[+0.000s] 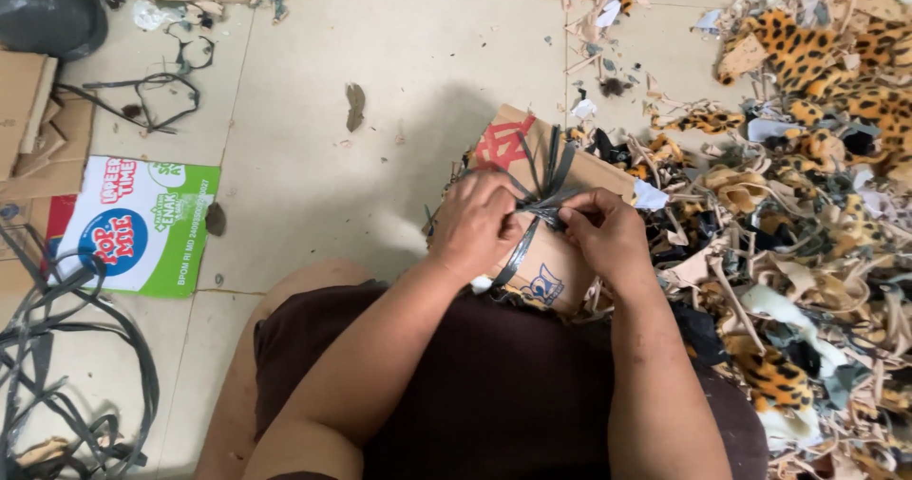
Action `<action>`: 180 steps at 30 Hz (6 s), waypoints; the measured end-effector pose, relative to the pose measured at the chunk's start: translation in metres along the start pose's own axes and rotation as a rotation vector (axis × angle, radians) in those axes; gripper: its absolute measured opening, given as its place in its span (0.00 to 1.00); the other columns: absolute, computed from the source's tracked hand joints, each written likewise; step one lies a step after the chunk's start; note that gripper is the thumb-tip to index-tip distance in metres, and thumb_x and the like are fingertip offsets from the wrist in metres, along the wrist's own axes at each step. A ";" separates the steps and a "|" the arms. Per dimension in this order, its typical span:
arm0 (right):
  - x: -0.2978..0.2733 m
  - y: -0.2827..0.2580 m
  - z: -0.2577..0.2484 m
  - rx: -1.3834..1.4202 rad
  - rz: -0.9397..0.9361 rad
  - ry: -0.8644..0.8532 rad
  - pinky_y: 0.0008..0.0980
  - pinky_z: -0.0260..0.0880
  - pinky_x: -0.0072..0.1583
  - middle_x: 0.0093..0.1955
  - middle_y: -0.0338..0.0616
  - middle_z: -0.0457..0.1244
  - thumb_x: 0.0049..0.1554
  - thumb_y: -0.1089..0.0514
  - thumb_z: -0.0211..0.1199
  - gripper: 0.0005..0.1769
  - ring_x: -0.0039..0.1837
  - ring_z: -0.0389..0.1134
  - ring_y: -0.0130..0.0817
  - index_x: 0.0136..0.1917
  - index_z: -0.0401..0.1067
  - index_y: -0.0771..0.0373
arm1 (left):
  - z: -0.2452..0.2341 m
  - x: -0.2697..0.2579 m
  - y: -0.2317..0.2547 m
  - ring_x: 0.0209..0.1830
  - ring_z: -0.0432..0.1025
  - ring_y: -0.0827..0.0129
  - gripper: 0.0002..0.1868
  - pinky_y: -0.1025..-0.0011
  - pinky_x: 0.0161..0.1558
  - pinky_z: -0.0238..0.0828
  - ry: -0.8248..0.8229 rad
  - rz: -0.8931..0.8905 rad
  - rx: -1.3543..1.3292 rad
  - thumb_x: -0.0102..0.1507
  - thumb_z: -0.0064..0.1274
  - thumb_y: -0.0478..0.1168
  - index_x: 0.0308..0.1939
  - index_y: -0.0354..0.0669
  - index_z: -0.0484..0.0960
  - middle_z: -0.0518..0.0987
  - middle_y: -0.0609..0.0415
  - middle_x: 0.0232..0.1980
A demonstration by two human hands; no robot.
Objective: Gathering leopard-print fabric scraps onto cardboard bases and tying them into secure bundles with a black cord.
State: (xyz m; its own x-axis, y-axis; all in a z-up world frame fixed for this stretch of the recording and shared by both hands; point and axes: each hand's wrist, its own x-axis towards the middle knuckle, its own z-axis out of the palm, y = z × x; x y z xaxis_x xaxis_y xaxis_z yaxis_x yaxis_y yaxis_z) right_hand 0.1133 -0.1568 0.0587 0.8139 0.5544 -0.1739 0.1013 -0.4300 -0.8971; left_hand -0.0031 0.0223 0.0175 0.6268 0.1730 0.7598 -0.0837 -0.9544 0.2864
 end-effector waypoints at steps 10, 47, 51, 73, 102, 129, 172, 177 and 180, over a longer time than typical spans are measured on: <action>-0.031 -0.027 -0.018 -0.525 -0.096 0.293 0.61 0.76 0.56 0.55 0.55 0.66 0.62 0.52 0.68 0.15 0.58 0.71 0.63 0.58 0.75 0.62 | -0.041 -0.019 -0.036 0.69 0.64 0.35 0.37 0.41 0.64 0.62 -0.221 -0.539 -0.190 0.55 0.66 0.57 0.65 0.54 0.73 0.68 0.37 0.68; -0.391 0.112 -0.266 0.351 -0.235 1.609 0.51 0.60 0.73 0.72 0.50 0.55 0.69 0.53 0.66 0.34 0.70 0.59 0.42 0.77 0.47 0.48 | 0.124 0.101 0.492 0.80 0.48 0.39 0.57 0.44 0.77 0.45 -1.144 -0.320 -1.346 0.60 0.56 0.71 0.78 0.35 0.55 0.53 0.31 0.79; -0.385 0.159 -0.265 0.358 0.137 1.750 0.63 0.27 0.80 0.82 0.77 0.34 0.67 0.43 0.67 0.48 0.84 0.29 0.68 0.82 0.39 0.64 | 0.165 0.067 0.523 0.68 0.70 0.42 0.50 0.51 0.67 0.69 -1.077 -0.368 -1.156 0.59 0.61 0.68 0.79 0.57 0.57 0.65 0.31 0.72; -0.560 0.415 -0.348 0.638 0.832 2.105 0.60 0.52 0.74 0.72 0.61 0.59 0.55 0.49 0.63 0.34 0.78 0.57 0.54 0.73 0.65 0.61 | 0.100 0.000 0.601 0.82 0.41 0.44 0.23 0.28 0.68 0.16 -0.421 0.459 -0.703 0.69 0.39 0.55 0.70 0.78 0.72 0.56 0.45 0.81; -0.581 0.305 -0.326 0.854 0.482 1.976 0.64 0.74 0.46 0.58 0.64 0.57 0.56 0.60 0.75 0.37 0.54 0.69 0.51 0.67 0.54 0.78 | 0.068 -0.113 0.679 0.83 0.42 0.39 0.47 0.37 0.77 0.30 -1.381 0.879 -0.717 0.61 0.51 0.45 0.82 0.60 0.46 0.46 0.41 0.84; -0.500 -0.006 -0.211 1.242 -0.676 1.463 0.23 0.58 0.78 0.73 0.42 0.63 0.56 0.52 0.68 0.35 0.73 0.64 0.29 0.74 0.65 0.66 | -0.032 0.069 0.511 0.62 0.72 0.57 0.58 0.61 0.63 0.70 -1.233 -0.795 -2.055 0.51 0.65 0.54 0.80 0.45 0.53 0.73 0.40 0.67; -0.200 0.104 -0.149 0.992 0.258 1.090 0.47 0.80 0.56 0.50 0.42 0.70 0.60 0.52 0.69 0.15 0.51 0.76 0.37 0.58 0.73 0.56 | -0.056 0.009 0.087 0.72 0.68 0.48 0.41 0.50 0.71 0.62 -1.815 -0.487 -0.264 0.59 0.62 0.64 0.68 0.44 0.77 0.76 0.43 0.69; -0.131 0.046 -0.180 1.179 0.052 1.154 0.63 0.84 0.56 0.49 0.50 0.71 0.58 0.52 0.68 0.16 0.51 0.79 0.49 0.58 0.71 0.56 | 0.003 -0.004 0.029 0.65 0.72 0.55 0.20 0.48 0.65 0.63 -1.227 -0.698 0.131 0.73 0.34 0.59 0.68 0.81 0.70 0.77 0.60 0.64; -0.068 0.105 -0.217 1.109 -0.046 1.083 0.69 0.83 0.55 0.48 0.51 0.72 0.60 0.52 0.68 0.15 0.49 0.80 0.51 0.58 0.71 0.54 | 0.022 -0.006 0.010 0.56 0.78 0.55 0.17 0.47 0.57 0.70 -1.072 -0.599 0.217 0.74 0.35 0.55 0.66 0.80 0.69 0.79 0.57 0.56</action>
State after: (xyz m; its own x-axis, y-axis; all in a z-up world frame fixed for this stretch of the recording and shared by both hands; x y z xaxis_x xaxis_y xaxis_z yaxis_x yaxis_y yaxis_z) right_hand 0.1930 -0.3939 0.0648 0.8821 -0.4209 -0.2116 0.0750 0.5690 -0.8189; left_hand 0.0096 0.0066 0.0028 0.8465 0.4060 -0.3445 0.4983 -0.8321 0.2437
